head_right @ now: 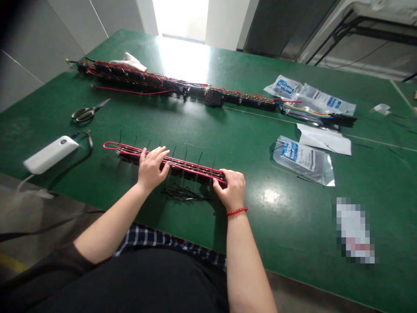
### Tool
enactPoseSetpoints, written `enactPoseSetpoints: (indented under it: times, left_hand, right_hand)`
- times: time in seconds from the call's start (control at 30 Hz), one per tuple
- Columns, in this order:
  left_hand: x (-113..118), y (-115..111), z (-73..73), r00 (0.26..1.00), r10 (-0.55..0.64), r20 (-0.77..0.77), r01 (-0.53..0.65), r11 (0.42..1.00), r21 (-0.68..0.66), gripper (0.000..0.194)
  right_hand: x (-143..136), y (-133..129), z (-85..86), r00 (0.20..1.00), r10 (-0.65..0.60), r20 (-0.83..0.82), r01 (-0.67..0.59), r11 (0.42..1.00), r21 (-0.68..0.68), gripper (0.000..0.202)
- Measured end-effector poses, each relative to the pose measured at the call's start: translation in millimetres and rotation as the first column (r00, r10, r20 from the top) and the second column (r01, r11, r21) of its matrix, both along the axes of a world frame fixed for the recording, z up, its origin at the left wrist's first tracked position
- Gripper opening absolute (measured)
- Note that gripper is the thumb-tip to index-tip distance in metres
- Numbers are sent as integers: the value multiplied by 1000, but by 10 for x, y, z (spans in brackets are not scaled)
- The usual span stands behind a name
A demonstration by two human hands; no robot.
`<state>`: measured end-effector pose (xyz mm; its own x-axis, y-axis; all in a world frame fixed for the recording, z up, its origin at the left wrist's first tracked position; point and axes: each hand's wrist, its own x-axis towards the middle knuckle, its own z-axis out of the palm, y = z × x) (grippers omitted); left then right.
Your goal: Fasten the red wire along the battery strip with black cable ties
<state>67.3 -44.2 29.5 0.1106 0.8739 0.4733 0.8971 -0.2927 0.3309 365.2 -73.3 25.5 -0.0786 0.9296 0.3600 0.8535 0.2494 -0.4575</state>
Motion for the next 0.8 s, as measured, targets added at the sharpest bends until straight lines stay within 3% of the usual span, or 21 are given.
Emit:
enactPoseSetpoints:
  times: [0.37, 0.57, 0.8]
  left_hand:
    - [-45, -71, -81, 1000, -15, -18, 17, 997, 74, 26]
    - [-56, -77, -70, 993, -111, -34, 112, 993, 34, 14]
    - [-66, -74, -70, 991, -132, -16, 132, 991, 7, 13]
  right_hand:
    - [9, 1, -16, 1000, -2, 4, 2, 1000, 8, 30]
    - [14, 1, -30, 1000, -6, 1, 6, 1000, 4, 30]
    - [7, 0, -19, 1000, -6, -9, 6, 1000, -7, 32]
